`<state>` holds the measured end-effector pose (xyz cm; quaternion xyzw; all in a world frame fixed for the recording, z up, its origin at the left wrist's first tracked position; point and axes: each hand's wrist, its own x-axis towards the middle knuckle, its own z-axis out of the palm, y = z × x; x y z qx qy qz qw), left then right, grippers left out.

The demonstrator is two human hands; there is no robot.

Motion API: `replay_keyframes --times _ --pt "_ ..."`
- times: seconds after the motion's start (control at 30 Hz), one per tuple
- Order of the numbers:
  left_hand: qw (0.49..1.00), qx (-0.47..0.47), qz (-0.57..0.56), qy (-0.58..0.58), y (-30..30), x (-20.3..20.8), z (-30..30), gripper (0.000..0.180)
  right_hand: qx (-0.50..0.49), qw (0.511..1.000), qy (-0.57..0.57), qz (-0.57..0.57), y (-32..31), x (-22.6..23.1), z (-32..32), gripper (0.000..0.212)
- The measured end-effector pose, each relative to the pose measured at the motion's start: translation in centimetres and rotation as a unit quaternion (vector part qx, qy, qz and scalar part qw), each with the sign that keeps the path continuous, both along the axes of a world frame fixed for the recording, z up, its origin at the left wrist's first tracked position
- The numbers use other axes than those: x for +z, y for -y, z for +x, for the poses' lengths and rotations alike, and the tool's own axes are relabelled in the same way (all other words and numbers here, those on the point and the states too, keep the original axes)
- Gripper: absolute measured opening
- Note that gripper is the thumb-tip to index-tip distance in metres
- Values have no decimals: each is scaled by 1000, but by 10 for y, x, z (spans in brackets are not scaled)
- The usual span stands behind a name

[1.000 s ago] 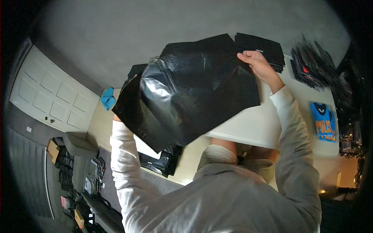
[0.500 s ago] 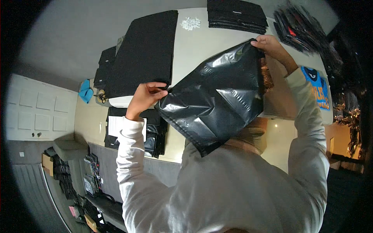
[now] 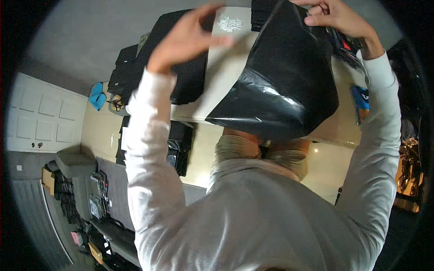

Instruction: Folding black shirts and packing them into black shipping bags with white labels.

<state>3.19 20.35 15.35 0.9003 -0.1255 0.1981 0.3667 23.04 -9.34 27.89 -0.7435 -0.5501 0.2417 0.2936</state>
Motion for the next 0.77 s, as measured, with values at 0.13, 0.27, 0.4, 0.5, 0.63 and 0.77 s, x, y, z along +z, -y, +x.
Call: replay_keyframes --times 0.13,0.27,0.4,0.5,0.63,0.77 --pt "992 -68 95 47 66 121 69 121 79 996 41 8 -7 15 10 45" --pt "981 -93 162 -59 113 160 87 73 103 993 42 31 7 37 1 43" --pt "983 -43 172 -50 128 172 90 38 74 995 -22 57 44 29 28 58" --pt "973 -24 227 -31 125 177 90 29 20 988 -142 56 60 10 16 76" --pt "970 16 242 4 91 177 79 24 -18 1000 11 3 94 -46 67 61" --pt "969 143 201 31 69 182 53 17 4 993 -83 -81 105 -65 96 53"
